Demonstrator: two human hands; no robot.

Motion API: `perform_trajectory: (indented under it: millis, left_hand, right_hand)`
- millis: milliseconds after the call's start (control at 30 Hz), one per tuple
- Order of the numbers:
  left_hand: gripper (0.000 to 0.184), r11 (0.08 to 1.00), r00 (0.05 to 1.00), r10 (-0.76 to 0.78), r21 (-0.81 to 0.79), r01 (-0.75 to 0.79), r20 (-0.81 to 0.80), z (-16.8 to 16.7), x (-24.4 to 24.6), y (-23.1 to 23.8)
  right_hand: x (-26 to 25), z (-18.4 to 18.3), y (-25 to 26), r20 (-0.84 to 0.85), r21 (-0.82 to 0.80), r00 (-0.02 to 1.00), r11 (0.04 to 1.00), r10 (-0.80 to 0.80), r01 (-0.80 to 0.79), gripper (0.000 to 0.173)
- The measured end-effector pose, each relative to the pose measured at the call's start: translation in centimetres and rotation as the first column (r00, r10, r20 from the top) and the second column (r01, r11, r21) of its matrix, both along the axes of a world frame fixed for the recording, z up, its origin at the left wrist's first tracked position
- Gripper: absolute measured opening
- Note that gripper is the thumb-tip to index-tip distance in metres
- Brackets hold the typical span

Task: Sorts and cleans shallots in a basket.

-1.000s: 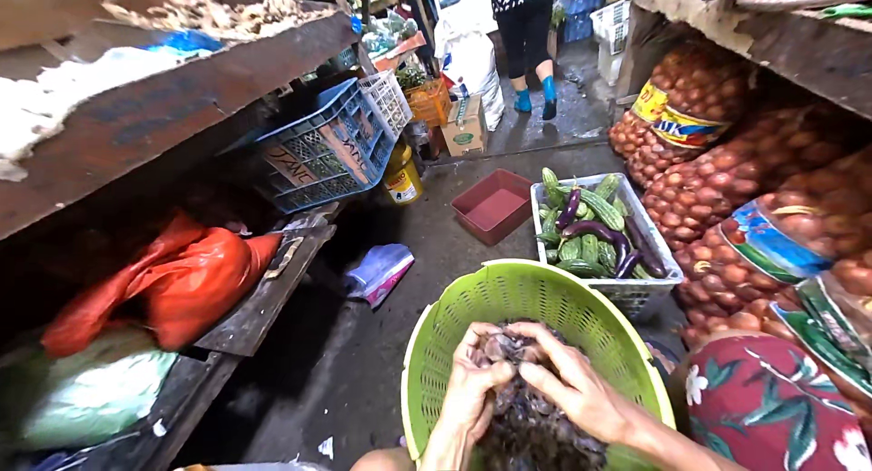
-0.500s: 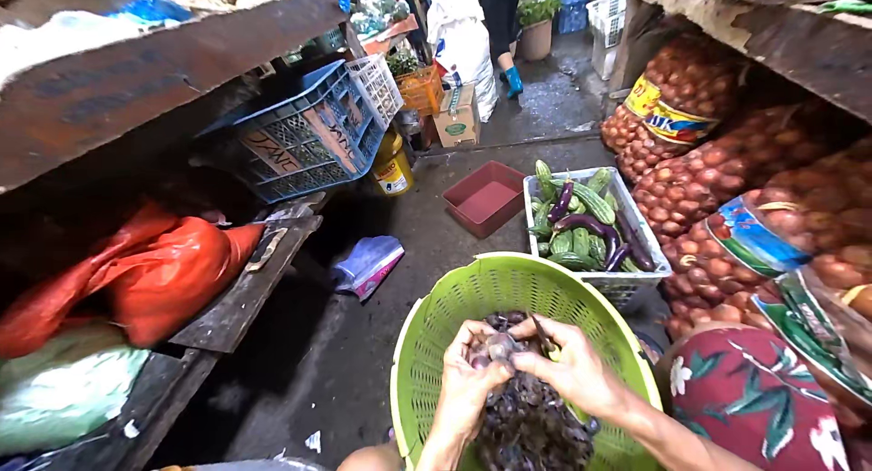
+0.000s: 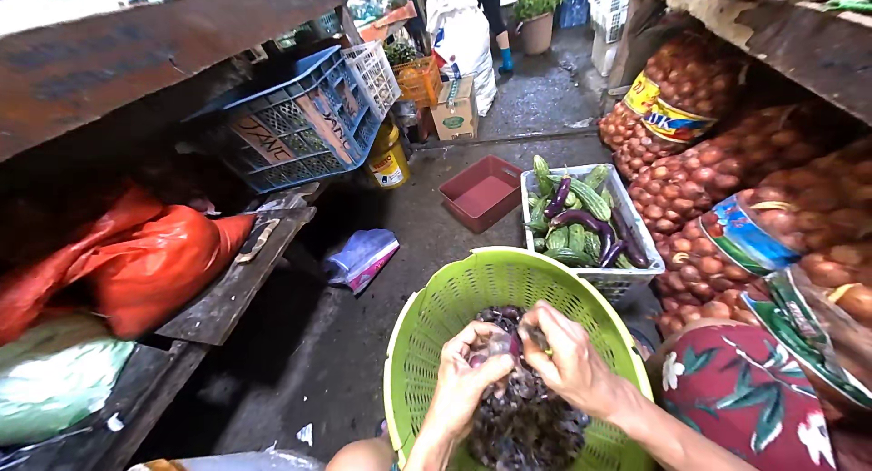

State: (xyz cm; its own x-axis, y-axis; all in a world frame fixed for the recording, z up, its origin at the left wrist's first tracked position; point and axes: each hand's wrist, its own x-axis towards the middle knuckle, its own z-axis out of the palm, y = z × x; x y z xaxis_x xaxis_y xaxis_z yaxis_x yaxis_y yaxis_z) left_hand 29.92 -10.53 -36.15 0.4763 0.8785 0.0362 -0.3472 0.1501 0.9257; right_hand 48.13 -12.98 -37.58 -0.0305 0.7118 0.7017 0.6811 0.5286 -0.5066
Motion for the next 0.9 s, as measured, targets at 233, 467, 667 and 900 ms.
perform_trajectory:
  millis: [233, 467, 667, 900]
  left_hand:
    - [0.045, 0.94, 0.922, -0.171, -0.221, 0.258, 0.347, 0.2, -0.7, 0.5]
    - [0.044, 0.908, 0.899, -0.063, -0.348, 0.232, 0.434, -0.1, -0.6, 0.8]
    - [0.04, 0.859, 0.924, 0.032, -0.482, 0.169, 0.382, 0.0, -0.3, 0.6]
    - [0.034, 0.837, 0.865, -0.045, -0.454, 0.306, 0.5, -0.2, -0.6, 1.0]
  right_hand:
    - [0.9, 1.4, 0.4, -0.143, -0.37, 0.98, 0.926, -0.138, 0.076, 0.015]
    - [1.9, 2.7, 0.5, -0.381, -0.701, 0.916, 0.686, -0.127, -0.197, 0.019]
    - [1.5, 3.3, -0.1, -0.66, -0.654, 0.748, 0.538, -0.064, -0.531, 0.05]
    - [1.9, 3.8, -0.9, -0.276, -0.542, 0.948, 0.79, 0.155, -0.287, 0.066]
